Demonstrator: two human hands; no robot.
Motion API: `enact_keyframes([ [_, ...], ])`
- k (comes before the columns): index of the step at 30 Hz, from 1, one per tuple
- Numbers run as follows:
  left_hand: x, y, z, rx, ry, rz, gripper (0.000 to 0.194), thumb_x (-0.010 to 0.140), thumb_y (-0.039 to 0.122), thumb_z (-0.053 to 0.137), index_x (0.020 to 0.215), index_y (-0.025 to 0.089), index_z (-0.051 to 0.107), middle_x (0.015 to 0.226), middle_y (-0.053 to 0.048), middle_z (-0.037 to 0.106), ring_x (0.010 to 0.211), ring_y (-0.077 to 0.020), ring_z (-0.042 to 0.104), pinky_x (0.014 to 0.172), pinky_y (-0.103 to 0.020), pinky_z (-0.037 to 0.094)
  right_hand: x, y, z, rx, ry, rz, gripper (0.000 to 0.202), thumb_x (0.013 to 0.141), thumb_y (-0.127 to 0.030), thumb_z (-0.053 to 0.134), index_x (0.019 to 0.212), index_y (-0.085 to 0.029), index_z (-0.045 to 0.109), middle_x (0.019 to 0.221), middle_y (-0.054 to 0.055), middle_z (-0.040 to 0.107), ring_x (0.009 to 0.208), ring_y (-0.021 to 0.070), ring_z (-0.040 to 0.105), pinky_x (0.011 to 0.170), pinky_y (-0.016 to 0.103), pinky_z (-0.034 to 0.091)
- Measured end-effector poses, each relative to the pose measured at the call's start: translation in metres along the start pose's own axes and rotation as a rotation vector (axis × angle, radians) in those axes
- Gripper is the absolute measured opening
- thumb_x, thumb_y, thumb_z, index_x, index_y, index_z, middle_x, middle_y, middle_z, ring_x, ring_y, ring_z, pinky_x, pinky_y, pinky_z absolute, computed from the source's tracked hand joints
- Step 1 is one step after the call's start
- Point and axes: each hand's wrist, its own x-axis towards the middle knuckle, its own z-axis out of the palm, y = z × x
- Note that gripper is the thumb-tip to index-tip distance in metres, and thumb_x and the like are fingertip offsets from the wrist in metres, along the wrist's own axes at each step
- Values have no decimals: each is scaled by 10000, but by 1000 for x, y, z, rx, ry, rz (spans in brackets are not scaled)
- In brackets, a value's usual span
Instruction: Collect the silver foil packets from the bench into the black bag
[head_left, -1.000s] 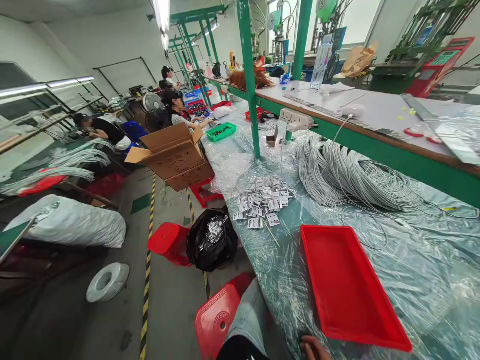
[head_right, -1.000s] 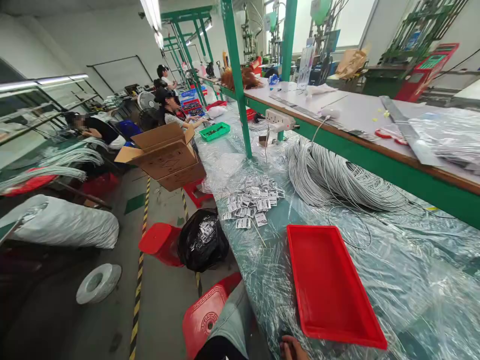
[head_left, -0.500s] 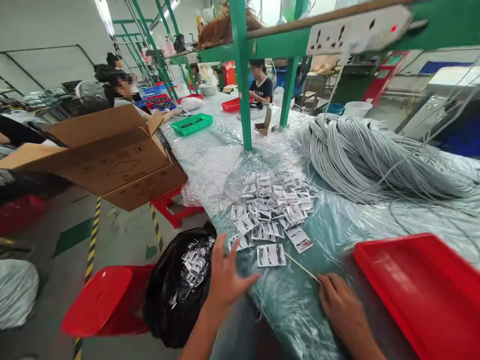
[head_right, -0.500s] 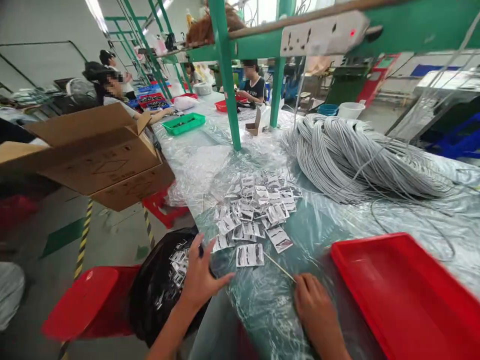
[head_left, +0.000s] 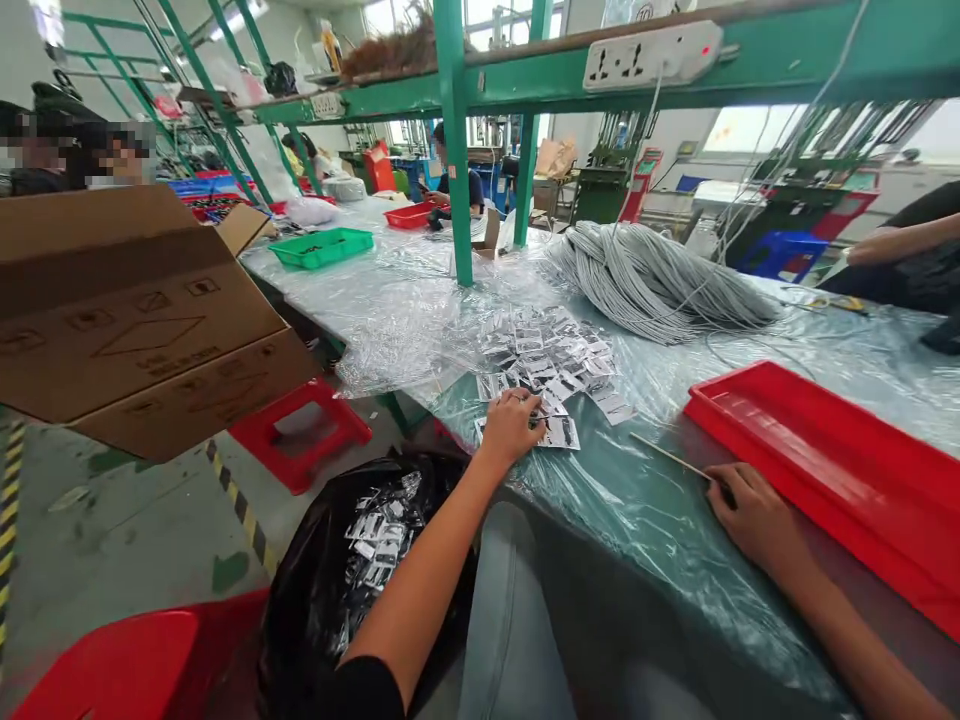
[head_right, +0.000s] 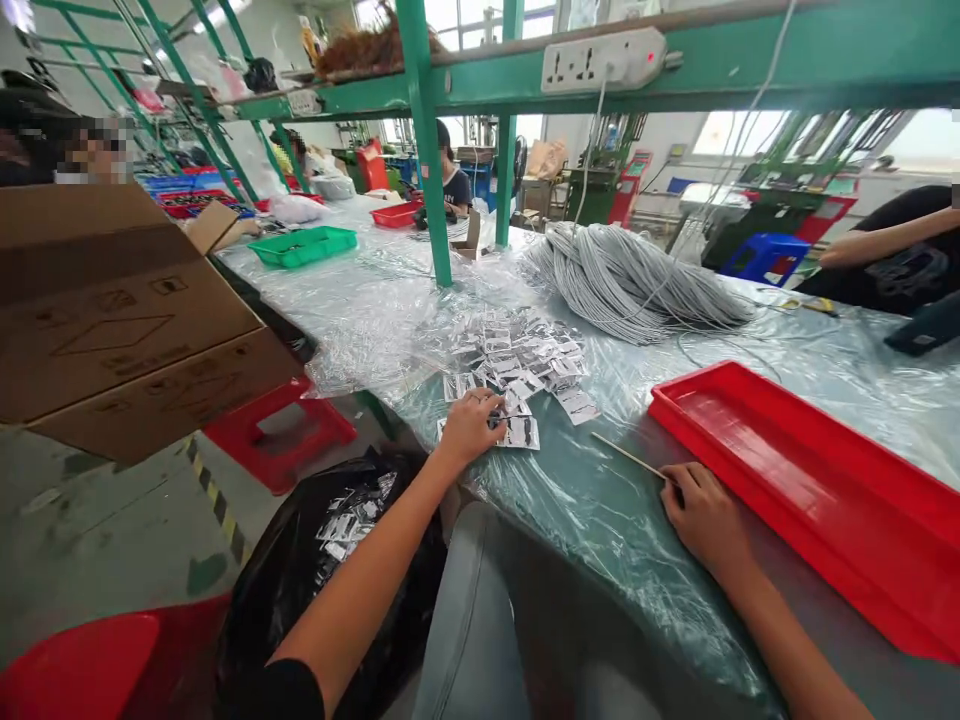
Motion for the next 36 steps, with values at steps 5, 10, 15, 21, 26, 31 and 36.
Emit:
enact_keyframes([
  [5,-2,6,-3,14,-197,93,908,714,771,605,1449,263,440,1555,-148,353,1420,-423,291,1132,-654,233,1,0,0,1,-9,46,270,854,-337,408,923,-185,619,897,106,649,860,251,645,811,391,515],
  [10,8,13,-7,158,-321,182,887,751,795,532,1479,309,387,1595,-160,288,1423,-467,268,1075,-710,274,4,-2,-1,36,-41,85,269,857,-354,398,921,-201,611,914,99,653,862,259,653,809,414,526],
  [15,17,-9,-20,246,-297,392,506,886,366,571,1380,280,500,1501,-116,444,1315,-346,464,991,-494,477,5,-6,-6,93,-55,97,256,853,-357,409,912,-207,608,908,97,663,864,256,656,815,414,536],
  [21,17,-27,-17,334,-204,411,599,819,72,501,1363,322,521,1491,-81,463,1238,-289,533,862,-380,540,6,-6,-7,126,-46,92,233,848,-347,421,891,-205,600,887,92,657,827,245,653,812,408,537],
  [26,18,-24,-4,294,-108,411,555,828,49,433,1317,273,574,1451,-84,518,1264,-295,519,829,-383,557,8,-6,-12,124,-72,96,243,826,-362,430,889,-198,597,882,102,652,797,249,646,798,412,536],
  [31,11,-40,-10,14,213,296,547,753,31,480,1248,223,612,1381,-76,583,1262,-235,540,982,-369,507,8,-6,-21,118,-118,156,257,774,-401,438,873,-213,582,882,116,651,783,269,645,792,427,529],
  [36,-45,-75,-44,-134,747,108,393,841,109,485,1208,203,593,1277,-90,636,1214,-184,573,1028,-315,464,11,-10,-29,78,-190,246,304,714,-454,430,858,-226,570,920,147,654,826,318,655,804,479,526],
])
